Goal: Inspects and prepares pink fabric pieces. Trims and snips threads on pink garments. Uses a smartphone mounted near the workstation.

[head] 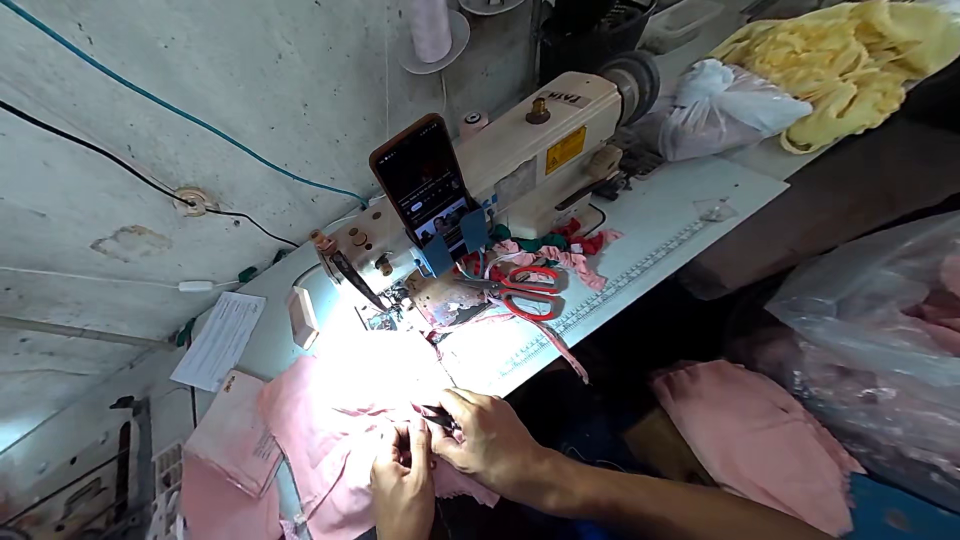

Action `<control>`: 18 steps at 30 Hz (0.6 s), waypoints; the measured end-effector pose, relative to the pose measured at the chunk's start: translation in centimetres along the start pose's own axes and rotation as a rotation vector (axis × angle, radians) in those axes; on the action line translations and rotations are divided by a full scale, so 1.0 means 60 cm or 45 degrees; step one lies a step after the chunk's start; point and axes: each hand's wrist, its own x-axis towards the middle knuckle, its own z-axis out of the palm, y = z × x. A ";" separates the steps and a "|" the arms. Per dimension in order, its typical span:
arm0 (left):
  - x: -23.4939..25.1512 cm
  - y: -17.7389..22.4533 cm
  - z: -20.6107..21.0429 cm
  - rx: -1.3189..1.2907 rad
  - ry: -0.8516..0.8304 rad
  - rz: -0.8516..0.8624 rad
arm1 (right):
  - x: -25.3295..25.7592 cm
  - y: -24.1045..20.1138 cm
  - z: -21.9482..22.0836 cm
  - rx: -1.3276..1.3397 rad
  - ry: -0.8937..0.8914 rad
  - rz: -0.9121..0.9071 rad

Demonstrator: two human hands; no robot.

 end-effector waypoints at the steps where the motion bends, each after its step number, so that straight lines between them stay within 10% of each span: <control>1: 0.001 0.000 -0.001 -0.114 -0.059 -0.050 | 0.000 -0.002 -0.002 0.046 -0.023 0.013; 18: 0.007 0.000 0.002 -0.158 -0.005 0.244 | 0.022 -0.011 -0.017 0.480 -0.107 0.306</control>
